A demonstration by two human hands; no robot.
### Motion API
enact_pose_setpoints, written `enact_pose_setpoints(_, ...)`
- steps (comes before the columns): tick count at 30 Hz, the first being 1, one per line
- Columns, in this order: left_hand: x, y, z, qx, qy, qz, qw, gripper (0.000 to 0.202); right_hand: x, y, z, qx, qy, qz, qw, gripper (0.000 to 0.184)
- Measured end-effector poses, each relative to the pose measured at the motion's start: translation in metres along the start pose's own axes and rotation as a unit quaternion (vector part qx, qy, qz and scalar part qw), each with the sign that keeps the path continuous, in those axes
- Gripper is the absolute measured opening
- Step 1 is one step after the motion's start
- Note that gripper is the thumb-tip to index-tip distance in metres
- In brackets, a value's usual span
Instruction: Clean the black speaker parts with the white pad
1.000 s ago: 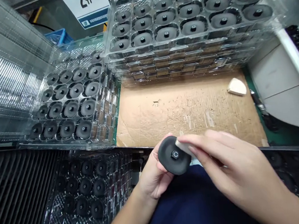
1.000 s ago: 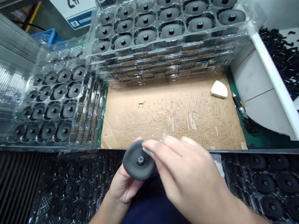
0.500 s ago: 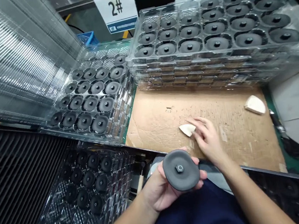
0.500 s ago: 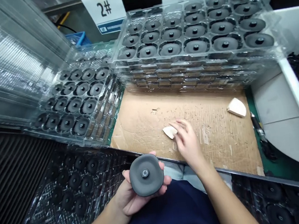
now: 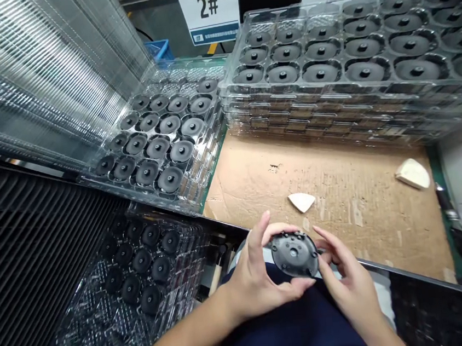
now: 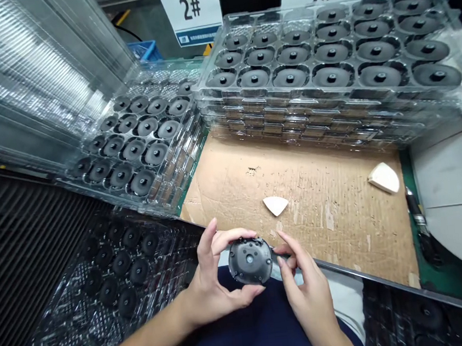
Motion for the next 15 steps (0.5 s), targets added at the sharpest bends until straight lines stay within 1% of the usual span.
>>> enact_pose_setpoints(2, 0.003, 0.001, 0.001, -0.003, -0.010, -0.046, 0.999, 0.109, -0.020, 0.008, 0.005, 0.014, 0.089, 0.036, 0.995, 0.050)
enact_pose_setpoints(4, 0.005, 0.002, 0.003, -0.007, -0.011, -0.064, 0.998, 0.107, -0.043, 0.015, 0.008, 0.013, 0.185, 0.073, 0.980, 0.056)
enact_pose_setpoints(6, 0.007, 0.003, 0.004, -0.010, -0.006, -0.061, 0.998, 0.106, -0.059, 0.018, 0.007, -0.015, 0.240, 0.102, 0.965, 0.049)
enact_pose_setpoints(7, 0.005, 0.003, 0.005, -0.013, 0.009, -0.050, 0.999, 0.104, -0.064, 0.018, 0.005, -0.034, 0.254, 0.109, 0.960, 0.042)
enact_pose_setpoints(8, 0.001, 0.003, 0.005, -0.018, 0.040, -0.030, 0.999, 0.099, -0.070, 0.018, 0.003, -0.049, 0.262, 0.108, 0.958, 0.036)
enact_pose_setpoints(9, -0.006, 0.003, 0.007, -0.024, 0.086, -0.006, 0.996, 0.090, -0.074, 0.019, 0.001, -0.055, 0.262, 0.098, 0.958, 0.030)
enact_pose_setpoints(11, -0.022, 0.002, 0.016, -0.037, 0.187, 0.044, 0.981, 0.058, -0.079, 0.021, -0.001, -0.044, 0.244, 0.063, 0.967, 0.017)
enact_pose_setpoints(12, -0.030, 0.001, 0.023, -0.040, 0.227, 0.062, 0.971, 0.044, -0.080, 0.019, -0.001, -0.041, 0.230, 0.045, 0.971, 0.015)
enact_pose_setpoints(13, -0.036, 0.003, 0.030, -0.038, 0.256, 0.072, 0.963, 0.038, -0.079, 0.015, 0.001, -0.046, 0.219, 0.032, 0.974, 0.019)
enact_pose_setpoints(15, -0.048, 0.015, 0.049, -0.019, 0.290, 0.059, 0.955, 0.039, -0.077, -0.004, 0.008, -0.094, 0.223, 0.019, 0.970, 0.027)
Point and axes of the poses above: each hand's wrist, its own z-axis away from the middle knuckle, its own y-axis out of the back of the hand, x = y × z, the point moved 9 cm from there along -z, towards the middle knuckle
